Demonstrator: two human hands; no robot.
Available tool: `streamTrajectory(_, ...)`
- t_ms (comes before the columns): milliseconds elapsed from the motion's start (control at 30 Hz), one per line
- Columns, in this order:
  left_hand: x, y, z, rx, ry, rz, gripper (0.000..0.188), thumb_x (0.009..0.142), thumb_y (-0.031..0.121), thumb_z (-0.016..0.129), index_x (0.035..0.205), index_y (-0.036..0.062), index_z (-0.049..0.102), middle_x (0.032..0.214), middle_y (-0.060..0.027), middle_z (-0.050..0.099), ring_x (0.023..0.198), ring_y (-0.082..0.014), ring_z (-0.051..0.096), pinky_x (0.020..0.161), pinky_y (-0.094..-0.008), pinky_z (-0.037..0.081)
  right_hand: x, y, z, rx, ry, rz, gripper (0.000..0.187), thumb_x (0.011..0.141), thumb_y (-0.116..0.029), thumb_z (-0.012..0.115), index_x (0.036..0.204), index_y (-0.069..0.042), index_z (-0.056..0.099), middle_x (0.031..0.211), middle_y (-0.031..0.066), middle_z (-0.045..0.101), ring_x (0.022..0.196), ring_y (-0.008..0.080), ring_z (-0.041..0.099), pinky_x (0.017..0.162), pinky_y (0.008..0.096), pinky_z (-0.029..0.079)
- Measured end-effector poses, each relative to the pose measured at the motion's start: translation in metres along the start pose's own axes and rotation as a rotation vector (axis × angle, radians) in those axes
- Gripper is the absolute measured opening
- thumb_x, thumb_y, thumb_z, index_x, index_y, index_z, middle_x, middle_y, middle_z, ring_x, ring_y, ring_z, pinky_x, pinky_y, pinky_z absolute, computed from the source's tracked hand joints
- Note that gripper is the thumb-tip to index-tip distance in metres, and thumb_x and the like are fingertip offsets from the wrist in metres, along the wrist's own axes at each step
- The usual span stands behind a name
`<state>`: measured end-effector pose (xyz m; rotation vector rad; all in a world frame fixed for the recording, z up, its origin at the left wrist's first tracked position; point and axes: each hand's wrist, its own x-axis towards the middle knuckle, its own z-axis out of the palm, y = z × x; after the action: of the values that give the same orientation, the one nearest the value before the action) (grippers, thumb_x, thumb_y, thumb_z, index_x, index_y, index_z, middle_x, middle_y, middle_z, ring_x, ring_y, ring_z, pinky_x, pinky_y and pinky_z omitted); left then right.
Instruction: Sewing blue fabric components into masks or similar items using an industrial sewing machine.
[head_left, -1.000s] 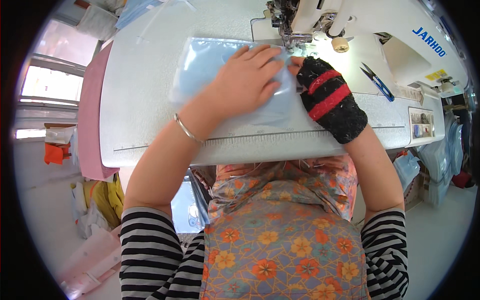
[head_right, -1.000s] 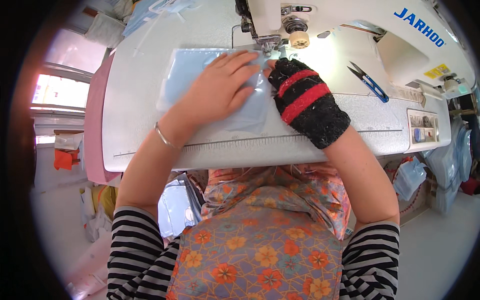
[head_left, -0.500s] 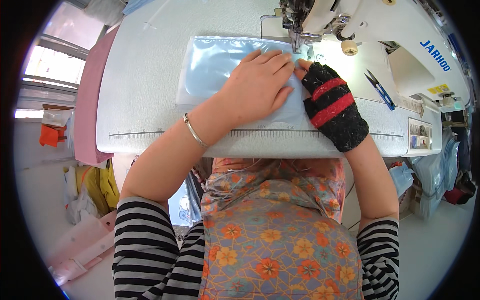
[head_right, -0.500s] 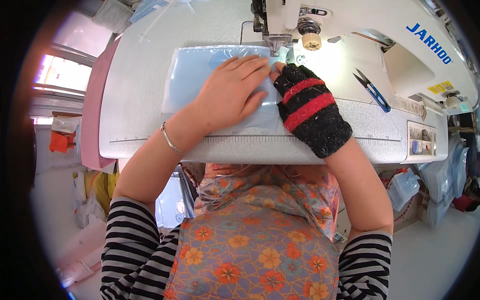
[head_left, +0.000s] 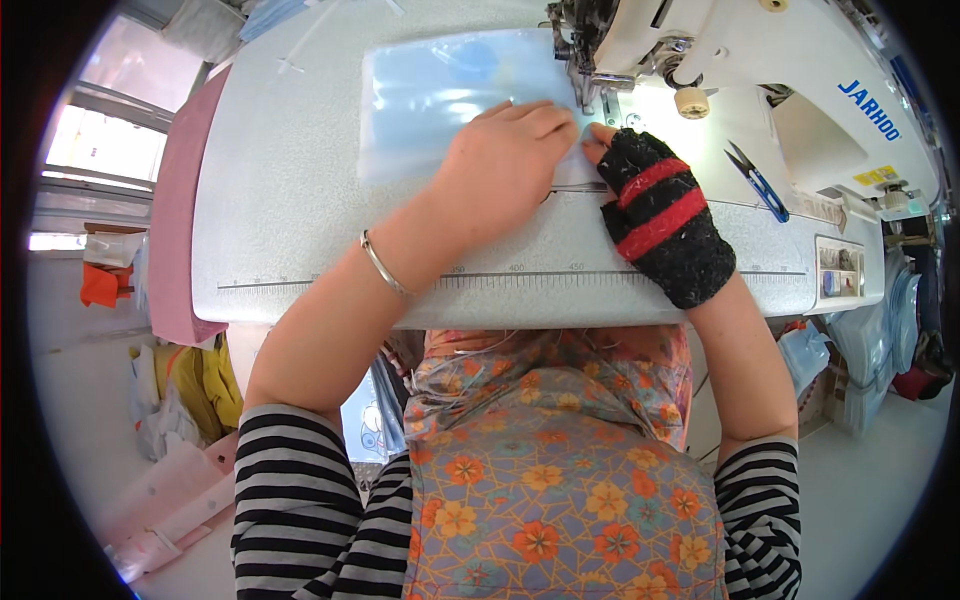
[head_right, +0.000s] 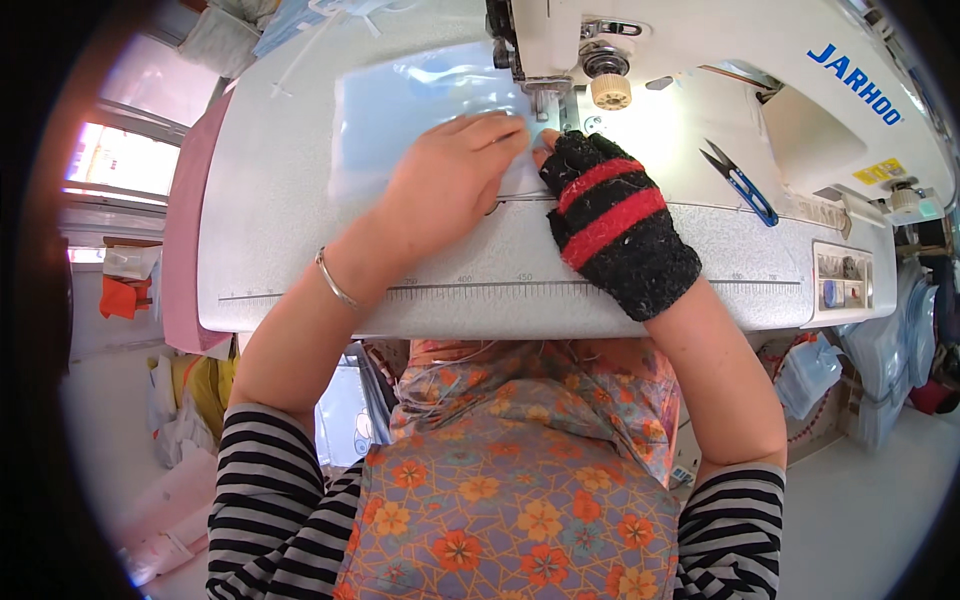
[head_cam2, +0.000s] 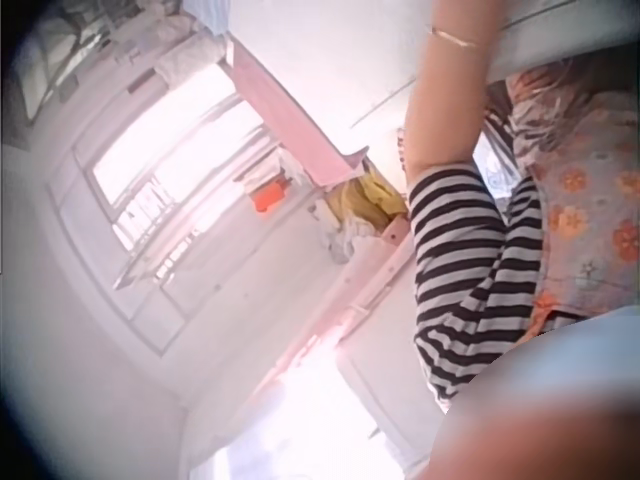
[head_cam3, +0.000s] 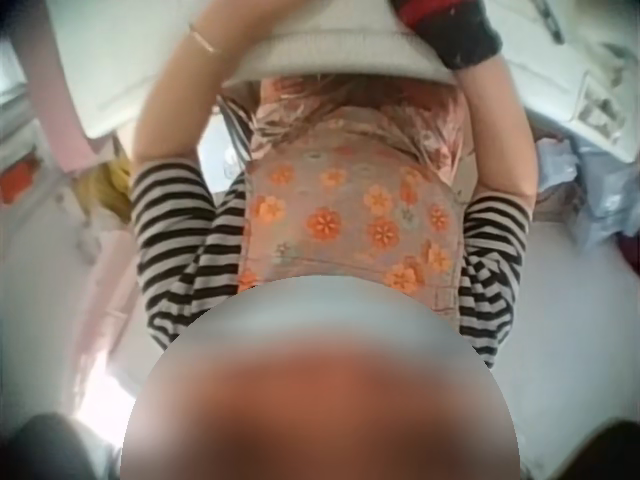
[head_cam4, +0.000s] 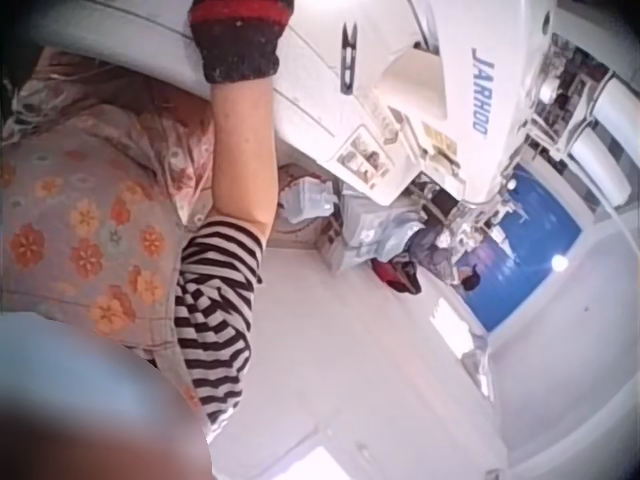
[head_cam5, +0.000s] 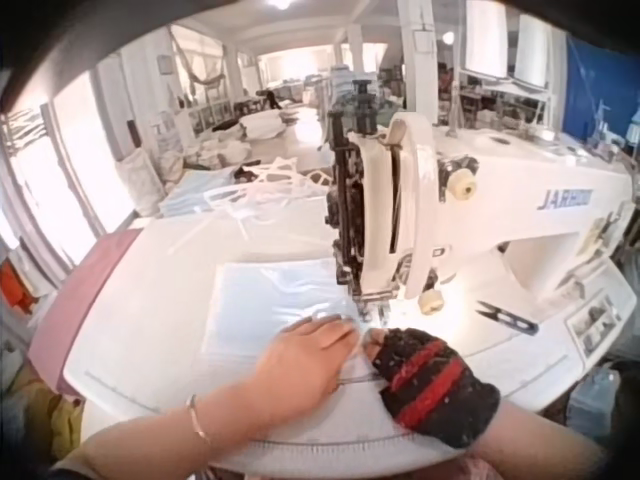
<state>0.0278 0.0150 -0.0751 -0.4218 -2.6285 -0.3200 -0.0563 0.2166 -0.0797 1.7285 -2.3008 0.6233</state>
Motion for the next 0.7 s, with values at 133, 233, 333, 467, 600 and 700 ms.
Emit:
streamTrajectory(133, 0.009, -0.012, 0.006, 0.005, 0.078, 0.026, 0.032, 0.074, 0.001, 0.059, 0.105, 0.0021, 0.066, 0.111, -0.0082, 0.065, 0.105, -0.027, 0.063, 0.092, -0.0391, 0.052, 0.001, 0.006, 0.007, -0.015, 0.024, -0.006, 0.056, 0.071, 0.003, 0.059, 0.126, -0.003, 0.057, 0.132, 0.0169, 0.056, 0.119, 0.0369, 0.054, 0.104, 0.0445, 0.044)
streamTrajectory(233, 0.012, -0.022, 0.007, 0.016, 0.063, 0.022, 0.032, 0.076, 0.0, 0.059, 0.108, 0.0034, 0.066, 0.115, -0.009, 0.065, 0.103, -0.0291, 0.064, 0.088, -0.0391, 0.053, 0.003, 0.007, 0.01, -0.02, 0.054, -0.013, 0.052, 0.073, 0.003, 0.058, 0.125, -0.003, 0.058, 0.131, 0.0166, 0.057, 0.118, 0.0371, 0.055, 0.103, 0.0448, 0.046)
streamTrajectory(333, 0.014, -0.023, 0.008, 0.015, 0.058, 0.017, 0.033, 0.077, 0.001, 0.06, 0.108, 0.0049, 0.066, 0.115, -0.0086, 0.065, 0.102, -0.0295, 0.065, 0.086, -0.0391, 0.055, 0.004, 0.008, 0.01, -0.034, 0.041, 0.002, 0.05, 0.074, 0.004, 0.058, 0.124, -0.004, 0.059, 0.129, 0.0165, 0.058, 0.117, 0.0372, 0.056, 0.102, 0.0447, 0.046)
streamTrajectory(467, 0.013, -0.025, 0.006, -0.002, 0.051, -0.003, 0.03, 0.078, 0.004, 0.059, 0.106, 0.0073, 0.068, 0.113, -0.0074, 0.065, 0.1, -0.0281, 0.065, 0.084, -0.0397, 0.055, 0.005, 0.009, 0.01, -0.043, 0.071, -0.01, 0.049, 0.075, 0.004, 0.058, 0.123, -0.005, 0.06, 0.128, 0.0165, 0.059, 0.115, 0.0374, 0.056, 0.101, 0.0446, 0.047)
streamTrajectory(600, 0.013, -0.027, 0.001, 0.019, 0.034, 0.02, 0.031, 0.081, 0.006, 0.059, 0.11, 0.0086, 0.067, 0.117, -0.0078, 0.064, 0.102, -0.0283, 0.065, 0.085, -0.0395, 0.055, 0.005, 0.01, 0.014, -0.034, 0.077, 0.005, 0.048, 0.075, 0.005, 0.058, 0.122, -0.005, 0.06, 0.126, 0.0161, 0.06, 0.114, 0.0373, 0.057, 0.1, 0.0449, 0.047)
streamTrajectory(700, 0.01, -0.024, 0.0, 0.044, -0.021, 0.016, 0.033, 0.082, 0.006, 0.059, 0.113, 0.0072, 0.066, 0.12, -0.0089, 0.063, 0.105, -0.0282, 0.064, 0.086, -0.039, 0.055, 0.002, 0.011, 0.018, -0.034, 0.098, 0.001, 0.047, 0.075, 0.005, 0.058, 0.121, -0.005, 0.06, 0.125, 0.0158, 0.06, 0.113, 0.0371, 0.057, 0.1, 0.0449, 0.047)
